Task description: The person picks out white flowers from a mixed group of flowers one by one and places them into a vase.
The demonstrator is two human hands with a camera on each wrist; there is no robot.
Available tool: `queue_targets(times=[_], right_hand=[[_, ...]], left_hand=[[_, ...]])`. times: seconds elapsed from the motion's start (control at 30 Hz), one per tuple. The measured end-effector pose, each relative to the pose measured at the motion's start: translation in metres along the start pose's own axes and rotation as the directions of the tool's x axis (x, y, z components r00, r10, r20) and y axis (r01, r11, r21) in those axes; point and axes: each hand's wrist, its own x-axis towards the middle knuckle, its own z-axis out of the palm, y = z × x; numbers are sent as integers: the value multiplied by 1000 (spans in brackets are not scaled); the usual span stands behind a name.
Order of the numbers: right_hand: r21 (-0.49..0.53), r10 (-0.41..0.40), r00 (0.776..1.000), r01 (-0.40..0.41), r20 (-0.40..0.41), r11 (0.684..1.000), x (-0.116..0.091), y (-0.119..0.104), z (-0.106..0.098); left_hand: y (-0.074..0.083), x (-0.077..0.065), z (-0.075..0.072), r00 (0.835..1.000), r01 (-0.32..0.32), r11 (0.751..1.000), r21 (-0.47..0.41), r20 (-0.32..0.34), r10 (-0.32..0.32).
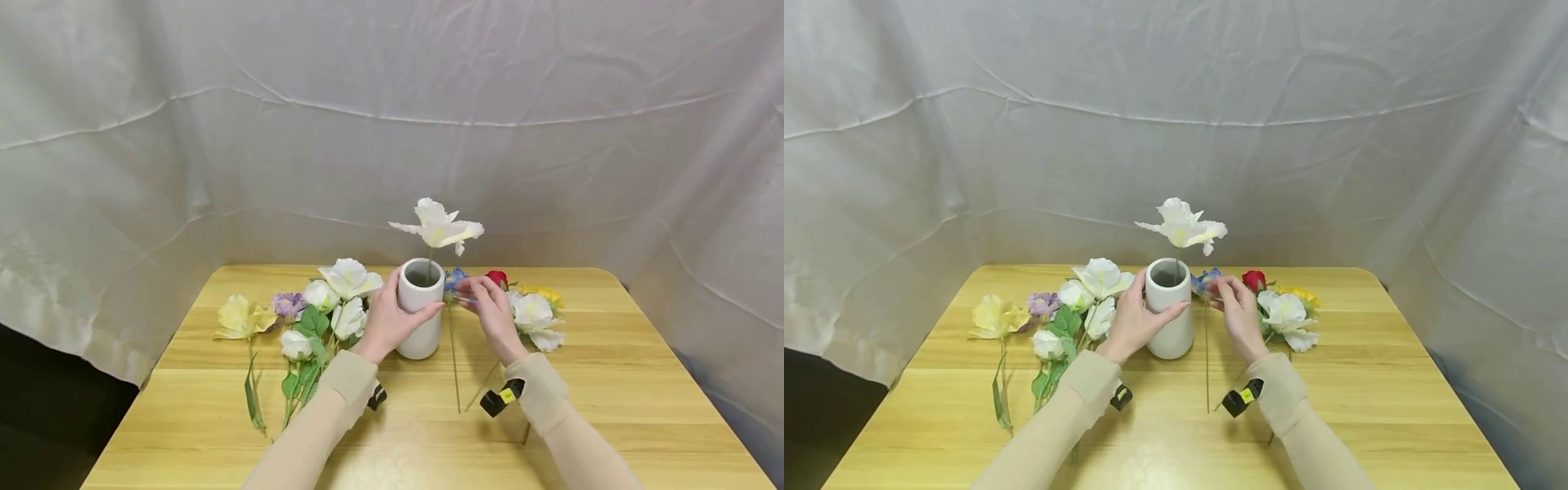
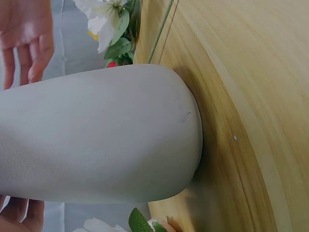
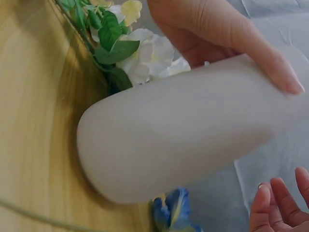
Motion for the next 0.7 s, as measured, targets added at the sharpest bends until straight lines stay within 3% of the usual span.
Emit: queue_targets(times=[0.3, 0.7], right_hand=[[-4, 96, 995, -96, 27, 995, -14, 17, -33], [108, 170, 981, -180, 99, 978, -48, 30, -81]], left_hand=[[0, -1, 0, 1000, -2, 1000, -18, 3, 2], [-2, -1, 0, 1000, -7, 1000, -20, 6, 8]])
